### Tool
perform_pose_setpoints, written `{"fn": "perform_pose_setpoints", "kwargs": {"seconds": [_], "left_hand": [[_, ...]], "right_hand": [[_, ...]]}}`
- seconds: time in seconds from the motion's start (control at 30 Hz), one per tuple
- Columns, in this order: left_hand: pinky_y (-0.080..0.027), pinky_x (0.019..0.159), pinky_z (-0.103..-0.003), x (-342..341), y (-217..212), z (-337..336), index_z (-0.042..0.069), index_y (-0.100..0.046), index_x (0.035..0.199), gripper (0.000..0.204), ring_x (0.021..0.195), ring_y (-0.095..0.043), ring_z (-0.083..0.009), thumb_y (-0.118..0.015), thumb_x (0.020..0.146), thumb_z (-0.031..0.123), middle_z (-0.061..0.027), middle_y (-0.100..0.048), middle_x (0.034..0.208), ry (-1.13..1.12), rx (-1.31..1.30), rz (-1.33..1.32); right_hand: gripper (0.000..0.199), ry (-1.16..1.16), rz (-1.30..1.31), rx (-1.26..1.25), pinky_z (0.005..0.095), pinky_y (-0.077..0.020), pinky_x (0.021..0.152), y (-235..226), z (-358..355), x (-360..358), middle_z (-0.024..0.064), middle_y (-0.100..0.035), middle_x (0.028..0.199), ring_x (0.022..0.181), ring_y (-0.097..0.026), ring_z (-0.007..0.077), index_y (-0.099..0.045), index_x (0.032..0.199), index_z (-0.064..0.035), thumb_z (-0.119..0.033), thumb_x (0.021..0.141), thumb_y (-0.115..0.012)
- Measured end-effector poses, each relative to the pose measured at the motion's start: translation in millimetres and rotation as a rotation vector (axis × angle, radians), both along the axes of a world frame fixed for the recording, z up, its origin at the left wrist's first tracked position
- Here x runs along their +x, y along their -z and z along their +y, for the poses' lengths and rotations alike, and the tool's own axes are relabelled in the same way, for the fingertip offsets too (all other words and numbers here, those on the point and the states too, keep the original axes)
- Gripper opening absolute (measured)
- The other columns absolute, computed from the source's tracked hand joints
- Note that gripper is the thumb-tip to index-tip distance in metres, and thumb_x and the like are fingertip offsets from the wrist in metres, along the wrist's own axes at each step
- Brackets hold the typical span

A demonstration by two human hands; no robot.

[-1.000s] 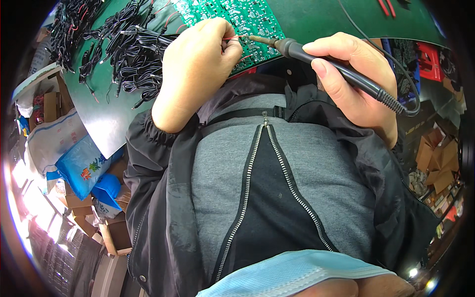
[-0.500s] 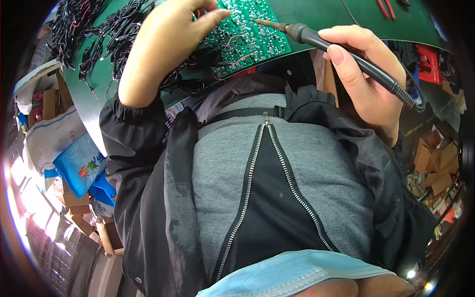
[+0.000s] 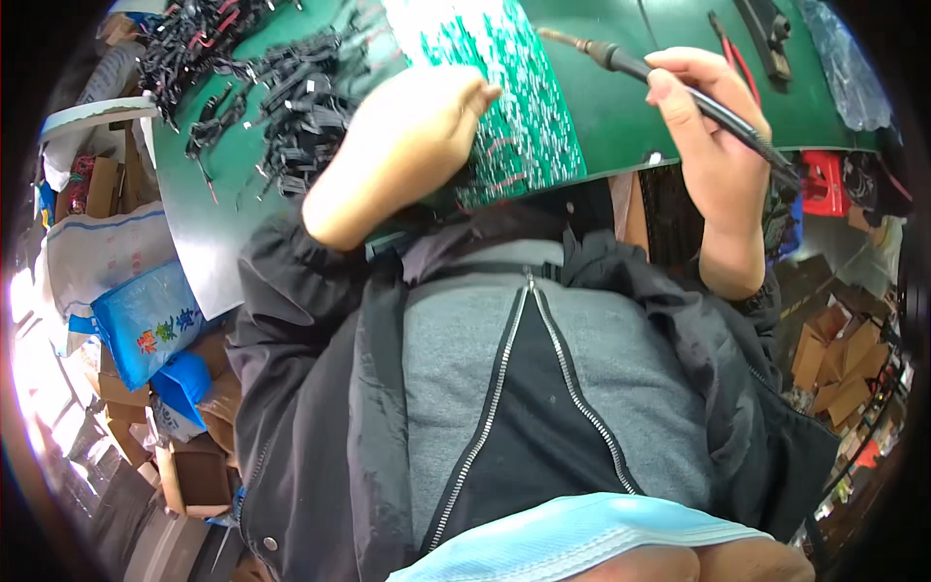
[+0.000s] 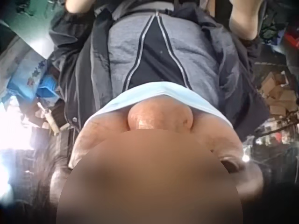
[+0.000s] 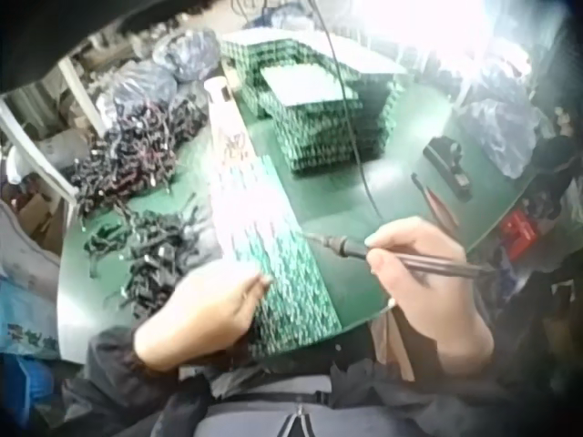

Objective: Soldering electronic components onto a printed circuit board.

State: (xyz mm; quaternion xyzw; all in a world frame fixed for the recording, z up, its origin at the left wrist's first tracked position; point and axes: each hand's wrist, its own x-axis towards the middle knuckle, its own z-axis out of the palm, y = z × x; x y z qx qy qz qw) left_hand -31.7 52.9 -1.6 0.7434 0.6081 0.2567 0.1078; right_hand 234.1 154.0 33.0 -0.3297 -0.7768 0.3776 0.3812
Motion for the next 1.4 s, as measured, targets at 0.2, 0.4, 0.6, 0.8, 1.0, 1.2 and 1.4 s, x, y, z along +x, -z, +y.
{"fn": "perform_pose_setpoints", "kwargs": {"seconds": [0.2,0.4,0.6,0.8,1.0,1.2,1.4], "left_hand": [[-0.051,0.078,-0.043,-2,-4,-9,0.003,-0.065,0.095,0.025,0.087,-0.063,-0.0352,-0.056,0.105,0.024,-0.0148,-0.064,0.088,0.037,-0.003,-0.116],[-0.051,0.069,-0.043,18,-6,-15,0.006,-0.063,0.086,0.025,0.079,-0.065,-0.0348,-0.063,0.1,0.026,-0.0129,-0.063,0.083,-0.011,-0.009,-0.031],[-0.053,0.068,-0.042,21,1,-17,0.008,-0.065,0.083,0.021,0.077,-0.066,-0.0305,-0.071,0.09,0.027,-0.009,-0.064,0.079,0.025,-0.07,-0.003],[-0.054,0.069,-0.043,35,-12,-19,0.009,-0.066,0.084,0.018,0.078,-0.067,-0.0303,-0.072,0.089,0.025,-0.0075,-0.065,0.079,0.028,-0.08,-0.04],[-0.054,0.07,-0.042,39,-13,-17,0.009,-0.066,0.085,0.015,0.08,-0.068,-0.0297,-0.072,0.087,0.023,-0.0073,-0.066,0.08,0.039,-0.092,-0.063],[-0.055,0.071,-0.042,41,-11,-17,0.008,-0.066,0.084,0.014,0.08,-0.068,-0.0298,-0.071,0.087,0.021,-0.0071,-0.065,0.08,0.021,-0.073,-0.071],[-0.055,0.07,-0.042,41,-9,-19,0.008,-0.065,0.084,0.014,0.08,-0.068,-0.0292,-0.071,0.086,0.021,-0.0065,-0.066,0.081,0.018,-0.069,-0.078]], "right_hand": [[0.022,-0.156,-0.012,0.076,0.02,-0.0501,0.075,-2,42,-48,0.0063,-0.073,0.102,0.087,-0.067,0.0089,-0.07,0.119,0.0039,-0.008,0.101,-0.067],[0.018,-0.157,0.038,0.2,0.0299,-0.0545,0.083,6,73,-112,0.012,-0.075,0.103,0.094,-0.07,0.0202,-0.071,0.11,0.0023,-0.009,0.096,-0.071],[0.02,-0.202,0.007,0.208,0.0346,-0.0547,0.089,18,87,-135,0.015,-0.074,0.107,0.1,-0.071,0.0263,-0.07,0.112,0.0016,-0.01,0.096,-0.069],[0.021,-0.21,-0.145,0.312,0.036,-0.0544,0.09,-8,85,-126,0.0168,-0.073,0.109,0.101,-0.07,0.0294,-0.069,0.113,0.0016,-0.011,0.096,-0.067],[0.022,-0.192,-0.157,0.224,0.0354,-0.0543,0.09,-15,84,-121,0.0167,-0.073,0.109,0.101,-0.07,0.0282,-0.069,0.114,0.0015,-0.012,0.096,-0.067],[0.022,-0.203,-0.096,0.219,0.035,-0.0542,0.09,-15,84,-122,0.0168,-0.074,0.109,0.101,-0.07,0.028,-0.069,0.114,0.0016,-0.011,0.096,-0.067],[0.021,-0.217,-0.143,0.268,0.0347,-0.0546,0.088,-11,85,-126,0.0165,-0.073,0.107,0.098,-0.07,0.0276,-0.07,0.113,0.0019,-0.01,0.096,-0.067]]}}
